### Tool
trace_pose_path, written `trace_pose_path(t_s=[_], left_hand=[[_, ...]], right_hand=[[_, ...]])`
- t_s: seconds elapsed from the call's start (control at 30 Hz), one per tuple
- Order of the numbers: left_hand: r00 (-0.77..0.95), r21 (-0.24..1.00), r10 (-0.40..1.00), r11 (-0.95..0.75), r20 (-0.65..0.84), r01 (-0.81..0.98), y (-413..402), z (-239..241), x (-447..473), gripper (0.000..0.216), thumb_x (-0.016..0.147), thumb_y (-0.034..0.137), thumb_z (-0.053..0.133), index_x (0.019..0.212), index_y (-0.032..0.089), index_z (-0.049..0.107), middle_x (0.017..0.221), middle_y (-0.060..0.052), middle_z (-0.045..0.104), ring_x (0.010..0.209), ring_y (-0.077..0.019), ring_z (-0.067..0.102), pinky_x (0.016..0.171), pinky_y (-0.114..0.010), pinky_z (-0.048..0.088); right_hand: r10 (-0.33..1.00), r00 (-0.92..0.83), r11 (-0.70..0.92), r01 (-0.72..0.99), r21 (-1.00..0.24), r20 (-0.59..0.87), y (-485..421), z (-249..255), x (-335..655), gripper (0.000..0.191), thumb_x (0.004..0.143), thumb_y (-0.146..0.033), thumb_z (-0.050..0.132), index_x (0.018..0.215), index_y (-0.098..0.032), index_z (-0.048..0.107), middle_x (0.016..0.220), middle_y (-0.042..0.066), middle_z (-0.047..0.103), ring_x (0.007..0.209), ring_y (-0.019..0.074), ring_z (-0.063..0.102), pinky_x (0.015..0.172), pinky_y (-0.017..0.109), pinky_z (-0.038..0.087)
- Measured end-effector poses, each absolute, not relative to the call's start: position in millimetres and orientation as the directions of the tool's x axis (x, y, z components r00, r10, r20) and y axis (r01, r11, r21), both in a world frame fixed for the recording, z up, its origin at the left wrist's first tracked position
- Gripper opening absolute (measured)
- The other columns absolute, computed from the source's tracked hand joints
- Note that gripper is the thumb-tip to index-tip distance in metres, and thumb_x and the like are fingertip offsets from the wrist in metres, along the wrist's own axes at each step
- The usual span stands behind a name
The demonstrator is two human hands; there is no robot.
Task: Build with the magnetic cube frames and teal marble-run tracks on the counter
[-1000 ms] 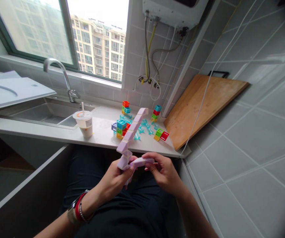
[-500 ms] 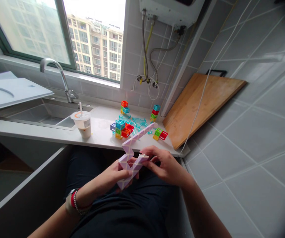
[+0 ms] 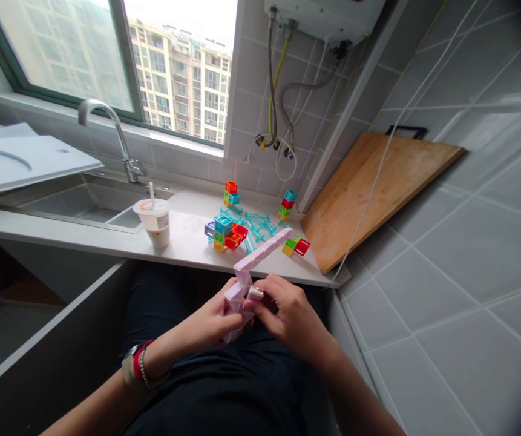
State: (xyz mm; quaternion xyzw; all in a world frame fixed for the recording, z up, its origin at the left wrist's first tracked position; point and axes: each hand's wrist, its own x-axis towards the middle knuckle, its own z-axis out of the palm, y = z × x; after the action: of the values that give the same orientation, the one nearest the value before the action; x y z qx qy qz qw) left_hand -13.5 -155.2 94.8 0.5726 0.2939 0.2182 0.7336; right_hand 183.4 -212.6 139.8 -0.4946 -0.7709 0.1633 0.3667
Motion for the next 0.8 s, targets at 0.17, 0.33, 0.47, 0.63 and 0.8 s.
trace_pose_path(t_s=[0.17,0.33,0.47,0.63,0.8], left_hand=[[0.726,0.981,0.672,0.193,-0.147,0.020,-159,92,-11,0.052,0.088,0.039,0.073,0.132,0.021,0.052,0.070,0.005,0.056,0.046,-0.0088,0.045,0.040,-0.018,0.036],[0.752,0.992,0.652,0.125,-0.095,0.017,-153,90,-14,0.056,0.087,0.040,0.076,0.134,0.020,0.053,0.094,-0.004,0.070,0.061,-0.0124,0.058,0.051,-0.021,0.042],[0.819,0.978,0.553,0.206,-0.152,0.043,-150,94,-15,0.060,0.084,0.042,0.079,0.134,0.018,0.056,0.106,-0.011,0.075,0.069,-0.0151,0.063,0.056,-0.022,0.044],[0.806,0.976,0.562,0.204,-0.184,0.081,-147,105,-12,0.045,0.083,0.046,0.080,0.111,0.013,0.069,0.087,-0.005,0.070,0.061,-0.0108,0.055,0.050,-0.019,0.038],[0.672,0.993,0.732,0.100,-0.111,0.055,-149,105,-8,0.040,0.077,0.038,0.085,0.106,0.013,0.072,0.077,0.000,0.066,0.061,-0.0105,0.052,0.052,-0.020,0.040]], right_hand=[[0.894,-0.181,0.416,0.675,-0.609,0.410,-212,142,174,0.009,0.094,-0.029,0.069,0.092,-0.021,0.068,0.082,0.003,0.066,0.073,0.0185,0.061,0.069,0.029,0.047],[0.936,-0.122,0.336,0.583,-0.740,0.330,-209,143,179,0.022,0.092,-0.038,0.073,0.105,-0.021,0.069,0.070,-0.002,0.063,0.058,0.0136,0.056,0.057,0.025,0.045],[0.927,-0.284,0.353,0.446,-0.822,0.244,-204,146,194,0.037,0.095,-0.042,0.068,0.126,-0.021,0.067,0.072,-0.004,0.059,0.057,0.0110,0.054,0.053,0.021,0.043],[0.897,-0.422,0.271,0.287,-0.919,0.133,-190,139,210,0.037,0.089,-0.047,0.076,0.113,-0.020,0.067,0.066,-0.006,0.058,0.052,0.0104,0.056,0.047,0.019,0.044],[0.946,-0.308,0.186,0.273,-0.944,0.098,-186,131,203,0.042,0.085,-0.050,0.079,0.109,-0.021,0.062,0.061,-0.008,0.058,0.045,0.0111,0.059,0.040,0.018,0.045]])
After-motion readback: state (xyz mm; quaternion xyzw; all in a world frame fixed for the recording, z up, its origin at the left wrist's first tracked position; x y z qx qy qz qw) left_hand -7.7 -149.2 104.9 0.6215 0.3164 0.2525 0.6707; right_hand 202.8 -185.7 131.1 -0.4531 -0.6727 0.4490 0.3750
